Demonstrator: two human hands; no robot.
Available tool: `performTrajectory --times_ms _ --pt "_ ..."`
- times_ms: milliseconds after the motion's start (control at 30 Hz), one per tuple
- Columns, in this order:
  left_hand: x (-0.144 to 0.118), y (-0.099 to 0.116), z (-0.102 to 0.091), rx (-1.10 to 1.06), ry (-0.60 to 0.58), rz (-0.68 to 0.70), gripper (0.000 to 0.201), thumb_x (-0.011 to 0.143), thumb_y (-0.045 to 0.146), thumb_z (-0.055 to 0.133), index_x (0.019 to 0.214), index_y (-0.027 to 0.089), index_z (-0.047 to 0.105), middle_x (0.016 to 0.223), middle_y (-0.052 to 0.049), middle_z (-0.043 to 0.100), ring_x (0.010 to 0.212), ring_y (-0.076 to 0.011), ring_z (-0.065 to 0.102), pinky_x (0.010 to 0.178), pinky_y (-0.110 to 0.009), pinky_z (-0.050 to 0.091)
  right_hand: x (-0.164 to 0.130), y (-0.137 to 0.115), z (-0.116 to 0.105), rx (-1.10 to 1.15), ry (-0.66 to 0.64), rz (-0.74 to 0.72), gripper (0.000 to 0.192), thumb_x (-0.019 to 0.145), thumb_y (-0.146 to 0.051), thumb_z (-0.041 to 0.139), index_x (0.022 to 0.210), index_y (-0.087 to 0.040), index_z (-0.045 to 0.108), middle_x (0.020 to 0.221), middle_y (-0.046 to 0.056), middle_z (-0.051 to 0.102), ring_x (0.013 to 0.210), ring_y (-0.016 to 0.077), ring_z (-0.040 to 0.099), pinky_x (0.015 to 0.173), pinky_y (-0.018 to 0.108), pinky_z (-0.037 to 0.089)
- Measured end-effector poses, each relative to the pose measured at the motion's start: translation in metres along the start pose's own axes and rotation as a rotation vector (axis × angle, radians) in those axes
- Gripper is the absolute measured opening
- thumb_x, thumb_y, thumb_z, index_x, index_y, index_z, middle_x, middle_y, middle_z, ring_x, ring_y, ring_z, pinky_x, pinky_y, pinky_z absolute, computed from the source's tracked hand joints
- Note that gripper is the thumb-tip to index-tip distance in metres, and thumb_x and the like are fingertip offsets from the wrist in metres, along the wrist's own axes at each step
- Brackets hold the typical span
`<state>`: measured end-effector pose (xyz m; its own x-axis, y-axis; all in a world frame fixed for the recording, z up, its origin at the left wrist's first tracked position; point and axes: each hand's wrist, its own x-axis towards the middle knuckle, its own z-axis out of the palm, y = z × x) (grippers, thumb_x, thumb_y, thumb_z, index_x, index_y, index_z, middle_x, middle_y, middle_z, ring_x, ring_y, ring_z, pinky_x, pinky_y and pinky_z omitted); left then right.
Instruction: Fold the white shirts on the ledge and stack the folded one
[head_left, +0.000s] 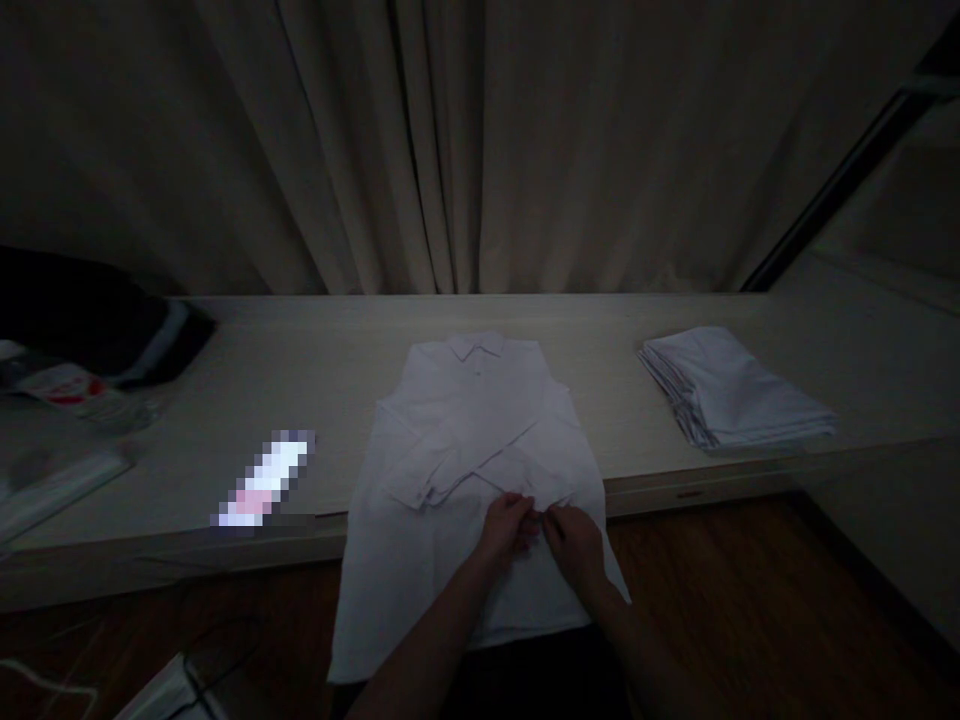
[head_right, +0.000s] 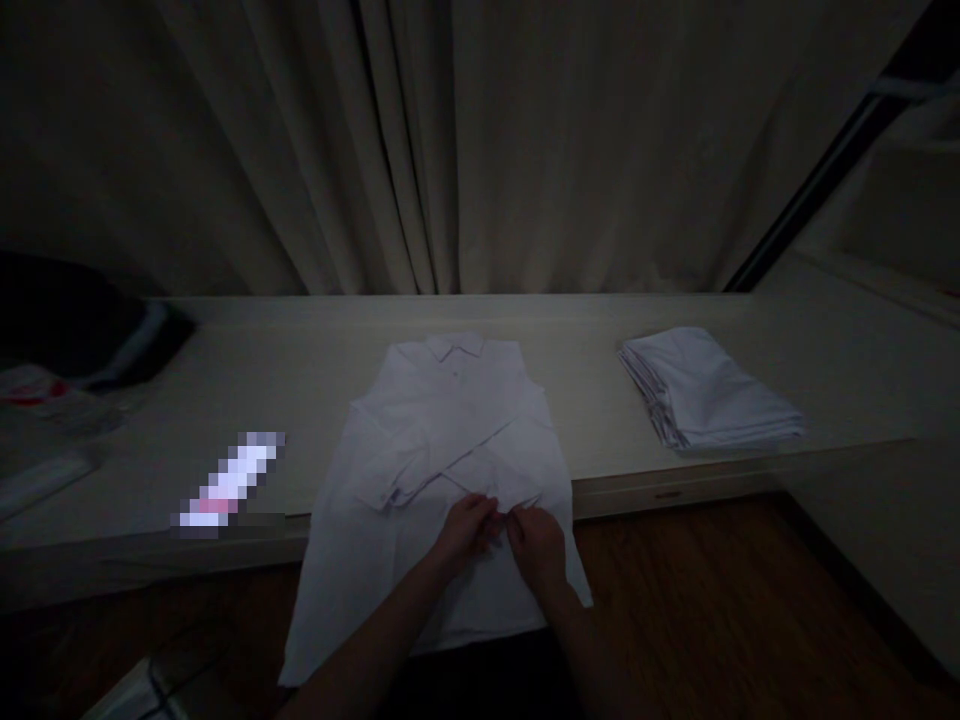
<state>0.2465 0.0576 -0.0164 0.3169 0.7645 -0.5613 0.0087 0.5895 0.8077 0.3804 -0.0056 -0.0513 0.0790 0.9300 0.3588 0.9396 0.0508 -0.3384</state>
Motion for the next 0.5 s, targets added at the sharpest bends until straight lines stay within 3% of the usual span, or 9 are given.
performTrajectory --times_ms 133,233,433,500 --pt "0.0034 0.0004 -0.0033 0.068 -0.008 0.037 0.032 0.069 0.048 0.062 0.071 0.018 0.051 0.052 0.006 0.051 0.036 -0.0051 0.044 0.033 -0.017 0.025 0.0029 -0.0017 -0.0008 0.001 0.008 0.020 0.030 0.094 -0.030 0.037 0.083 -0.019 0.062 0.073 0.004 0.063 0.072 0.0165 0.055 0.069 0.028 0.035" --pt "0.0055 0.0001 -0.0044 0.126 -0.015 0.075 0.028 0.070 0.044 0.061 0.067 0.018 0.051 0.045 0.008 0.046 0.033 -0.0056 0.040 0.033 -0.018 0.024 0.0047 -0.0020 -0.0007 0.008 0.012 0.035 0.031 0.095 -0.029 0.035 0.079 -0.020 0.061 0.073 0.004 0.063 0.072 0.0160 0.055 0.070 0.027 0.035" --pt "0.0069 0.0021 -0.0006 0.214 0.003 0.094 0.028 0.065 0.036 0.068 0.080 0.018 0.053 0.047 0.007 0.054 0.033 -0.0079 0.045 0.035 -0.020 0.027 0.0038 -0.0012 -0.0005 0.029 0.021 0.067 0.027 0.093 -0.027 0.036 0.079 -0.019 0.058 0.072 0.004 0.062 0.070 0.0160 0.055 0.067 0.026 0.035" --pt "0.0070 0.0038 -0.0007 0.218 0.002 0.083 0.027 0.066 0.039 0.067 0.075 0.017 0.054 0.048 0.006 0.055 0.035 -0.0083 0.047 0.036 -0.020 0.028 0.0029 -0.0002 0.0005 0.038 0.023 0.062 0.026 0.093 -0.026 0.036 0.081 -0.019 0.059 0.074 0.004 0.063 0.071 0.0163 0.056 0.067 0.026 0.036"
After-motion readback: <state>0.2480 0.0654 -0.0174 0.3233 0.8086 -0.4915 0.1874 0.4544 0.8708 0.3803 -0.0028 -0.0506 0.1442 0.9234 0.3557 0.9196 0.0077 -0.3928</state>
